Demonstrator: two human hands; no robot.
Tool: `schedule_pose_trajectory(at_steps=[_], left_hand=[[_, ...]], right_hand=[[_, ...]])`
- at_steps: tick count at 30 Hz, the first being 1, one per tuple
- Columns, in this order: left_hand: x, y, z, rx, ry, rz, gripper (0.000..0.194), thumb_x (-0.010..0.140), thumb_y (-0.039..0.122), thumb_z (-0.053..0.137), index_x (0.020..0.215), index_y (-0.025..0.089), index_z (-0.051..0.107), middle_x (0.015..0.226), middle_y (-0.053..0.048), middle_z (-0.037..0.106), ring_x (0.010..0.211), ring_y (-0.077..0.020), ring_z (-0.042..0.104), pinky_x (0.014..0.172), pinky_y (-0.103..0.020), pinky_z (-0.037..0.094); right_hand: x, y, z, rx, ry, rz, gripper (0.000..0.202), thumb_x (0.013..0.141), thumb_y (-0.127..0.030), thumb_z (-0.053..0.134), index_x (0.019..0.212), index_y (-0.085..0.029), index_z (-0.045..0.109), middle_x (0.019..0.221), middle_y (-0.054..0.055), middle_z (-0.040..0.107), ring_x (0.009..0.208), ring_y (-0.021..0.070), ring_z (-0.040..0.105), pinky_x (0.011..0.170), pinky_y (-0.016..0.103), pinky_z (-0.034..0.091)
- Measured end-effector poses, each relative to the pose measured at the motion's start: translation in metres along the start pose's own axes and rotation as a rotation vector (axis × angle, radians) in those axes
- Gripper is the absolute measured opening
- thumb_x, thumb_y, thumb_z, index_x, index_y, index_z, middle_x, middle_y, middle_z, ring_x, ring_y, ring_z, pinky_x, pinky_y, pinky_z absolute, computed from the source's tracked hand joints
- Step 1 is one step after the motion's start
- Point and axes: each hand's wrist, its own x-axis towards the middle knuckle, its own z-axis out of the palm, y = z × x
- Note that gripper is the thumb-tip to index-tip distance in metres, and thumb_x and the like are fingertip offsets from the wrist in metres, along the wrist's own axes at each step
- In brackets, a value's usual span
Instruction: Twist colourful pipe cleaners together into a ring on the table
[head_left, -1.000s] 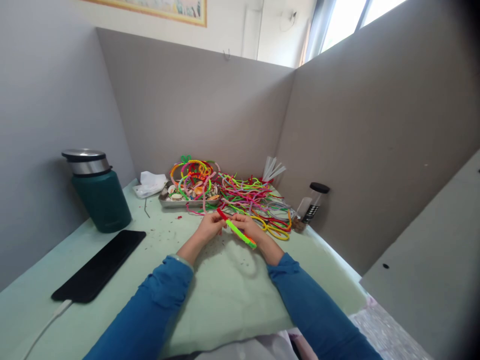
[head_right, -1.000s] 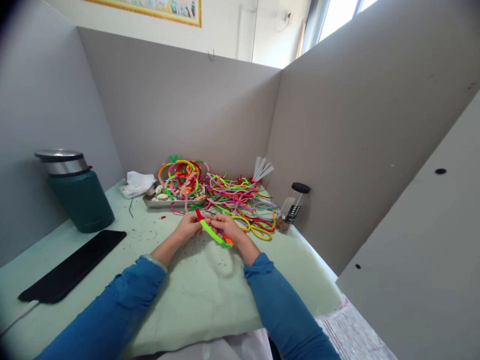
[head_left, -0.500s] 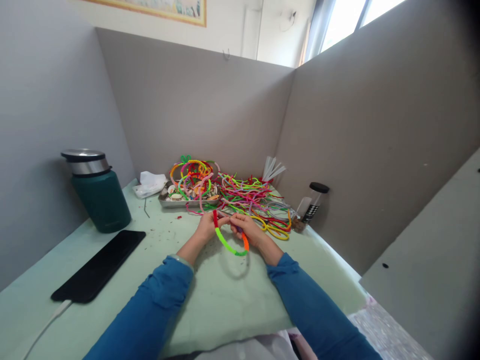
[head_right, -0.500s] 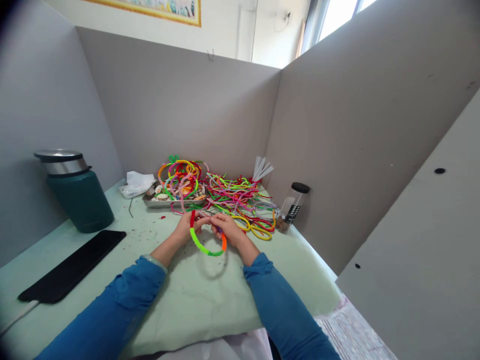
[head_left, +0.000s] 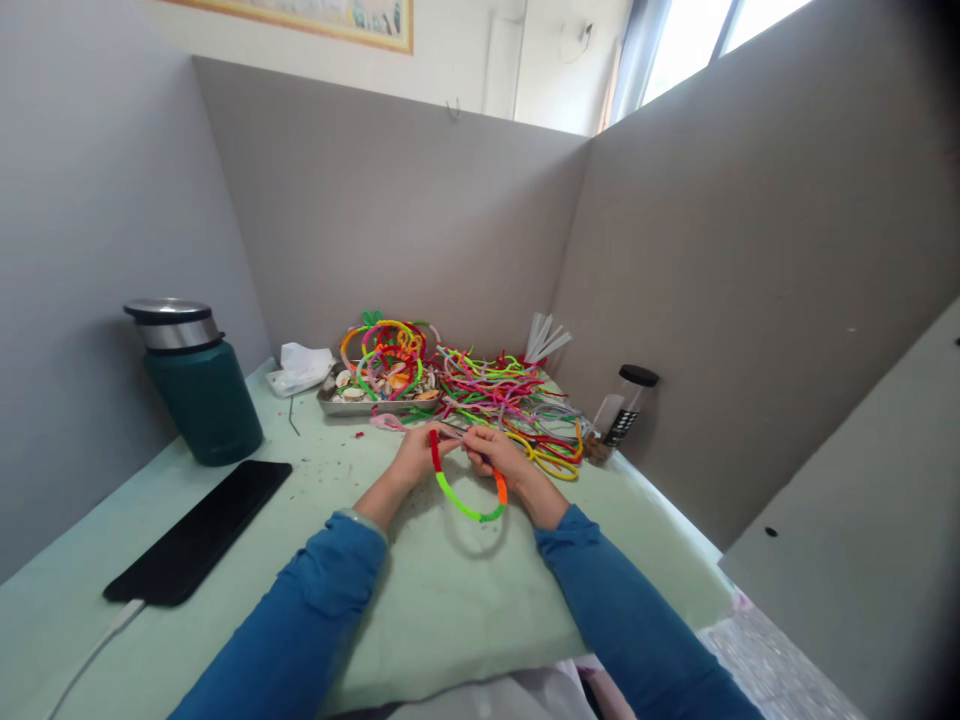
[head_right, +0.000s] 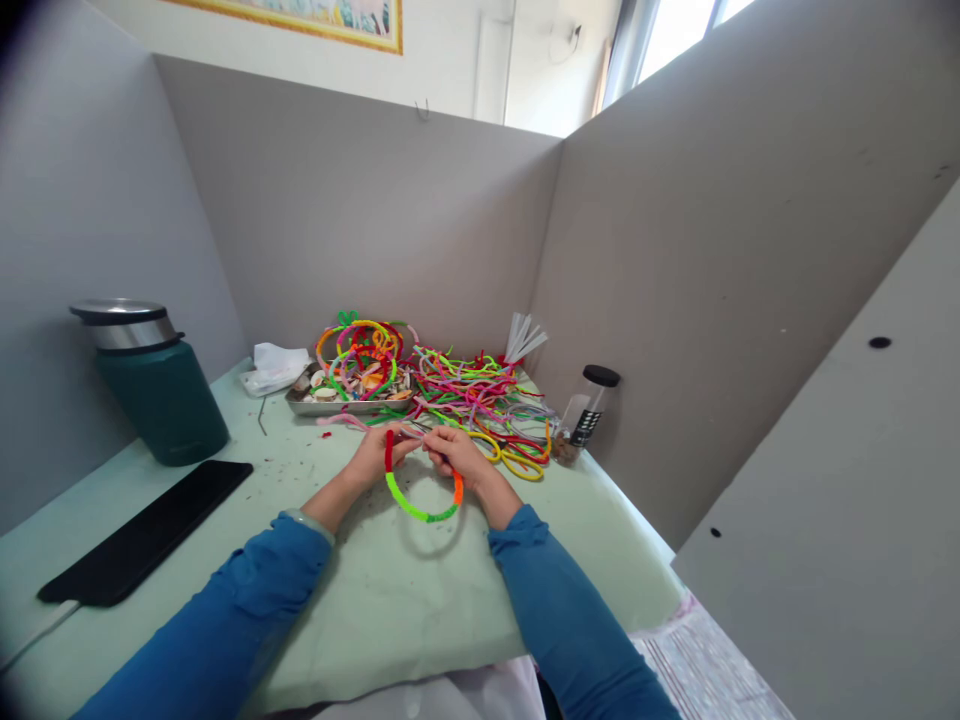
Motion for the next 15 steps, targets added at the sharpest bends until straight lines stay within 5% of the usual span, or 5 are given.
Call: schedule_pose_trajectory(at_steps=[10, 15], left_hand=[[0.002, -0.002, -0.014, 0.311, -0.035, 0.226, 0.018, 0.073, 0.033, 0.066, 0.078, 0.017, 0.072, 0.078, -0.008, 0.068, 0.074, -0.0170, 0.058, 0.072, -0.028, 0.045], [0.000, 0.001, -0.023, 0.351, -0.114, 0.194, 0.014, 0.073, 0.027, 0.063, 0.078, 0.018, 0.073, 0.079, -0.007, 0.067, 0.077, -0.0183, 0.057, 0.072, -0.028, 0.043]], right_hand=[[-0.004, -0.004, -0.004, -0.080, -0.049, 0.056, 0.031, 0.072, -0.042, 0.066, 0.070, -0.017, 0.048, 0.047, -0.009, 0.041, 0.034, 0.0031, 0.028, 0.033, 0.018, 0.019], [-0.004, -0.005, -0.002, -0.159, -0.052, 0.080, 0.030, 0.072, -0.042, 0.066, 0.071, -0.016, 0.050, 0.048, -0.008, 0.043, 0.034, 0.0032, 0.030, 0.034, 0.018, 0.019]])
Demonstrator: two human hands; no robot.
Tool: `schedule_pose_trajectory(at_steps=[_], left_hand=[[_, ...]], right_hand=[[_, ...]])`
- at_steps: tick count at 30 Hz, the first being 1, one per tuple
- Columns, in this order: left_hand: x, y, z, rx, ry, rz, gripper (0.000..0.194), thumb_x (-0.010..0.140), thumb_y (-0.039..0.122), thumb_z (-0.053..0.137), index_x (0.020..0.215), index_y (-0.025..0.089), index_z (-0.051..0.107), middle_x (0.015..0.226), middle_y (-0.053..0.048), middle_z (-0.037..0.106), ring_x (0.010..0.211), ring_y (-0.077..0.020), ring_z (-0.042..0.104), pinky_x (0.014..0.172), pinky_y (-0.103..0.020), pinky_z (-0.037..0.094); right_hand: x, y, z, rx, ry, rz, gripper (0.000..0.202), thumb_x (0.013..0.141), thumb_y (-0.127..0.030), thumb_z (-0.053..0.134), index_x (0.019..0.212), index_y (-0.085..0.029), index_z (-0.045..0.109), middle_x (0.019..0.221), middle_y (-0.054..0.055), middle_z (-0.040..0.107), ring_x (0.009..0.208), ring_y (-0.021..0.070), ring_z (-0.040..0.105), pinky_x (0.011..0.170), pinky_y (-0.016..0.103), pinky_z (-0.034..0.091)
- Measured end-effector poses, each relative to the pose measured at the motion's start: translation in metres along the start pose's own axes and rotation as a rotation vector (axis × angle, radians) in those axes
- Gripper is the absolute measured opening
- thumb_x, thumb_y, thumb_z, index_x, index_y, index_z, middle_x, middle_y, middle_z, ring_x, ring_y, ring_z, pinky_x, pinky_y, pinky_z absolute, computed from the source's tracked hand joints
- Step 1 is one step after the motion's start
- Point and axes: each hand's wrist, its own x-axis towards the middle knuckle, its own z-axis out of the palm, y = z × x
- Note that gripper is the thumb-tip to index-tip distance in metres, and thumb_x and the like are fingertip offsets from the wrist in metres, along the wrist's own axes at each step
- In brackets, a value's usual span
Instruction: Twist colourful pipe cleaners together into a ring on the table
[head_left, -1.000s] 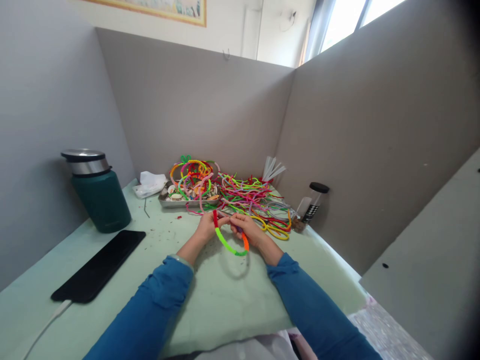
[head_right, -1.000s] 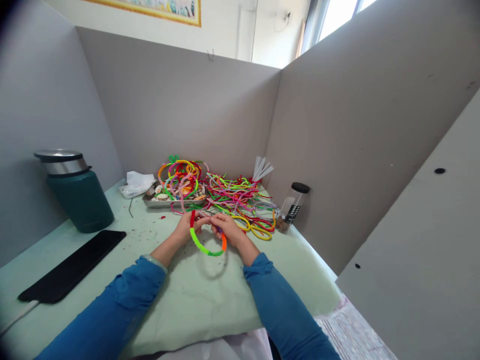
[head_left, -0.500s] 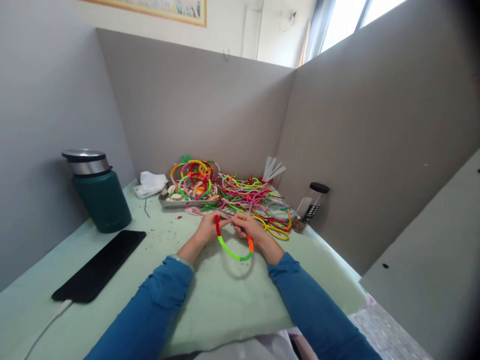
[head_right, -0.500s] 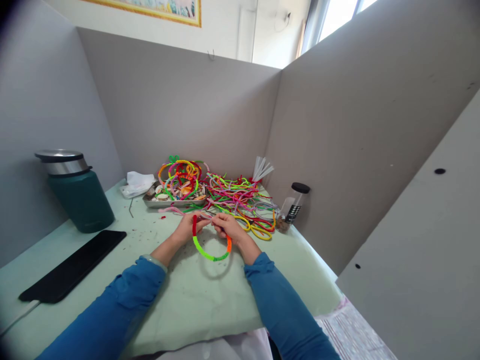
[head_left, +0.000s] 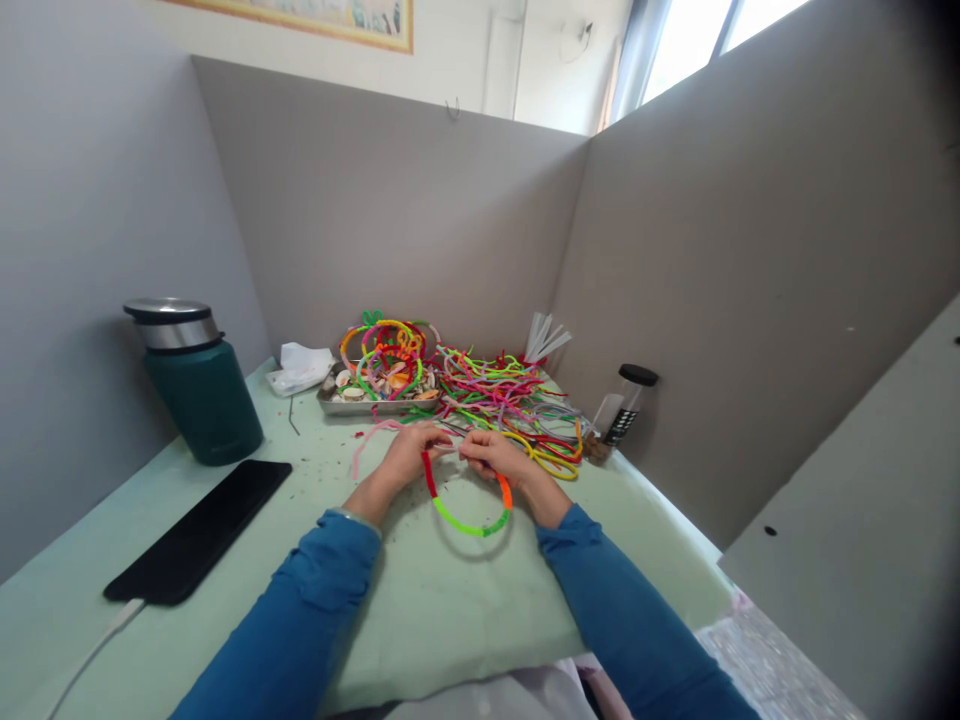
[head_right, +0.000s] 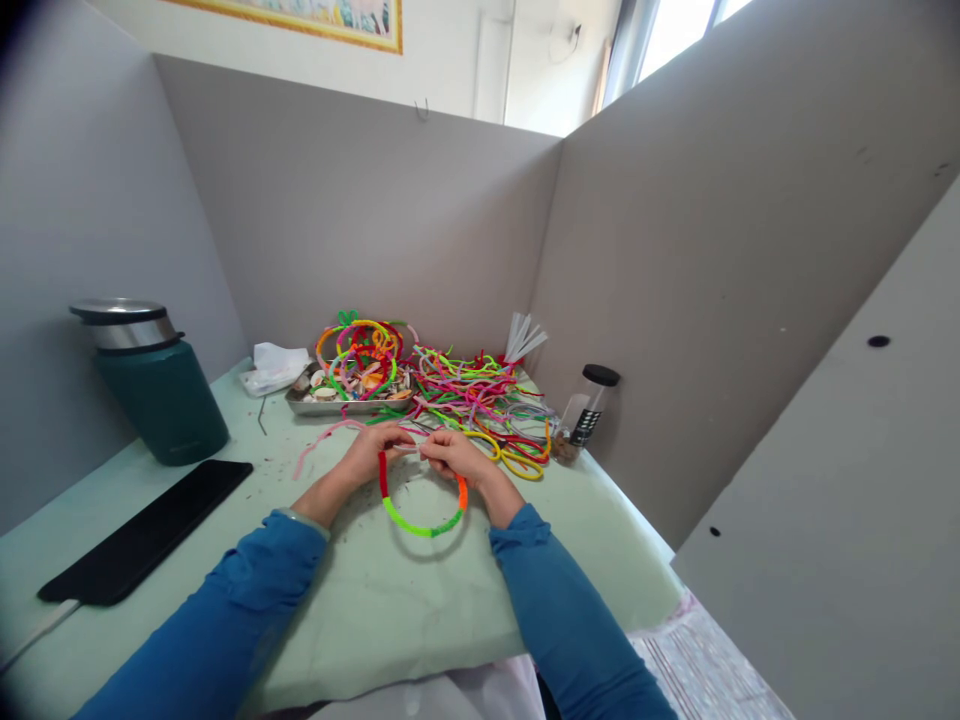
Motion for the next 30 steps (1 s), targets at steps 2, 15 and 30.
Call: schedule_pose_trajectory(at_steps=[2, 15, 30], left_hand=[[0.000, -0.003, -0.001, -0.013, -0.009, -0.013, 0.015, 0.073, 0.027, 0.062, 0.076, 0.018, 0.073, 0.077, -0.007, 0.067, 0.074, -0.0180, 0.057, 0.069, -0.028, 0.042], [0.001, -0.007, -0.009, -0.046, -0.054, -0.097, 0.015, 0.071, 0.030, 0.064, 0.072, 0.018, 0.073, 0.075, -0.005, 0.067, 0.072, -0.0168, 0.058, 0.068, -0.025, 0.043], [0.003, 0.043, -0.005, 0.445, 0.142, -0.181, 0.024, 0.076, 0.018, 0.057, 0.097, 0.020, 0.068, 0.113, -0.010, 0.059, 0.087, -0.0206, 0.059, 0.073, -0.029, 0.042]], right_hand=[[0.000, 0.000, 0.001, -0.011, -0.007, 0.007, 0.030, 0.072, -0.041, 0.066, 0.071, -0.016, 0.051, 0.048, -0.008, 0.043, 0.035, 0.0030, 0.031, 0.034, 0.018, 0.019], [-0.002, -0.001, 0.004, -0.171, -0.074, 0.019, 0.028, 0.074, -0.042, 0.064, 0.072, -0.015, 0.054, 0.047, -0.008, 0.043, 0.037, 0.0035, 0.029, 0.034, 0.018, 0.019], [0.016, 0.014, 0.016, -0.271, 0.203, -0.158, 0.016, 0.082, -0.033, 0.054, 0.076, -0.018, 0.057, 0.046, -0.007, 0.046, 0.038, 0.0073, 0.036, 0.037, 0.019, 0.027]])
